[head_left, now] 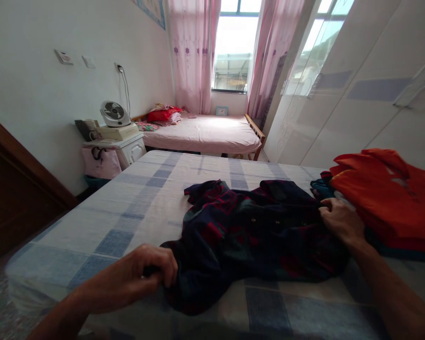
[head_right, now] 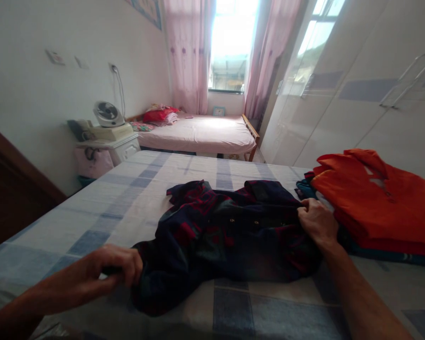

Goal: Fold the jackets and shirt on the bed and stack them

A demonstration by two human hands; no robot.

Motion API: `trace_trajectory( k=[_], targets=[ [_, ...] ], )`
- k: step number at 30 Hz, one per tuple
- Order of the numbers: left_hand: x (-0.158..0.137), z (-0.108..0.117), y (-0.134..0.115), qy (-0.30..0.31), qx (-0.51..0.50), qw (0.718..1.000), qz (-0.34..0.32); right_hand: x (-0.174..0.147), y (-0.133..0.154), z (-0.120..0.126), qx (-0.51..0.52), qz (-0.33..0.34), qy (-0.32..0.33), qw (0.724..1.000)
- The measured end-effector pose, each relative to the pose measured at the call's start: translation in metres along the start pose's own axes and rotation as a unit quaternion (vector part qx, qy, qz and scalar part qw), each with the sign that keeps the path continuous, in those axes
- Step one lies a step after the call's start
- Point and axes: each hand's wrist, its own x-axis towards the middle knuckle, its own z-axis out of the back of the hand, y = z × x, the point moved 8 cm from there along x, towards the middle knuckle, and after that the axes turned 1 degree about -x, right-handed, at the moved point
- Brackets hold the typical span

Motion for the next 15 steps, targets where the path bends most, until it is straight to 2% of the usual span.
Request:
trace_trajectory(
  k=[3,5,8,11,13,15],
  targets=[
    [0.007,0.036,0.017,-0.188,-0.002,0.981,0.056,0.001,0.022,0.015,-0.004,0.069,-0.048,0.996],
    [0.017,0.045,0.027,-0.251,0.039,0.964,0.082,0.008,0.046,0.018,0.019,0.120,-0.065,0.990],
    [0.039,0.035,0.036,-0.231,0.106,0.963,0.092,0.026,0.081,0.008,0.040,0.167,-0.045,0.984],
    [0.050,0.020,0.036,-0.197,0.166,0.963,0.072,0.043,0.107,-0.015,0.025,0.185,0.004,0.982],
    [0.049,0.016,0.031,-0.188,0.170,0.966,0.043,0.050,0.117,-0.032,0.013,0.189,0.033,0.981],
    [0.044,0.019,0.024,-0.205,0.139,0.969,0.017,0.054,0.119,-0.047,-0.002,0.175,0.060,0.983]
  ],
)
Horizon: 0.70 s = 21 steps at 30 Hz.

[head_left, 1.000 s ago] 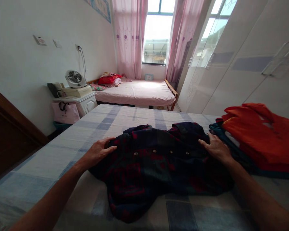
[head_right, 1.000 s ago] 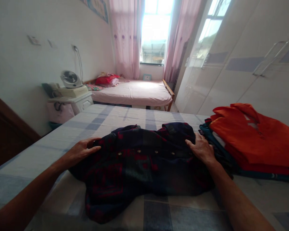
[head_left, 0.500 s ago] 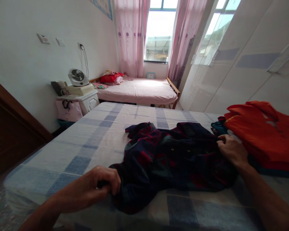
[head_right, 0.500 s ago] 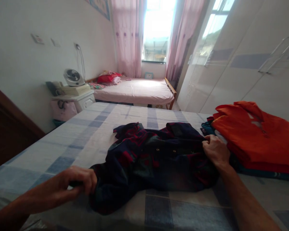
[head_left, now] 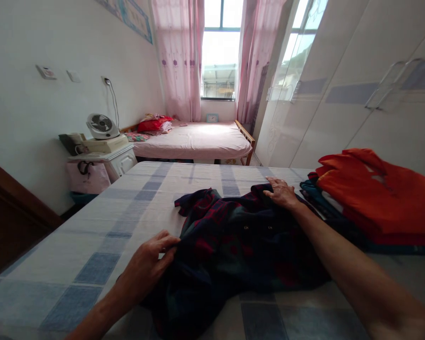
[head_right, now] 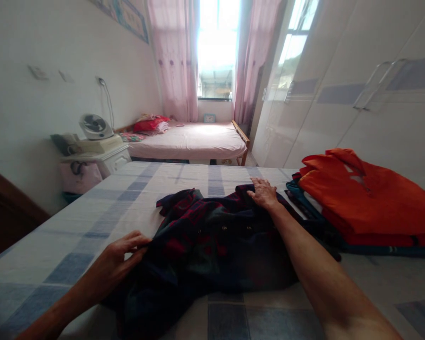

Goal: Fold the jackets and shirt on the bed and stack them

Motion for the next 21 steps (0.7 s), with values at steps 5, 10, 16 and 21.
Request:
trace_trajectory(
  k=[5,10,16,21],
  targets=[
    [-0.017,0.040,0.011,-0.107,-0.100,0.988,0.059,-0.007,-0.007,-0.007,0.016,-0.021,0.049,0.998],
    [-0.041,0.094,0.030,-0.257,-0.206,0.932,0.154,-0.053,-0.032,0.067,0.187,0.008,-0.029,0.982],
    [0.005,0.139,-0.003,-0.321,-0.190,0.924,0.082,-0.055,-0.069,0.140,0.336,-0.031,-0.104,0.936],
    [0.106,0.149,0.020,-0.321,-0.164,0.931,0.057,0.026,-0.052,0.127,0.167,-0.076,-0.160,0.970]
  ],
)
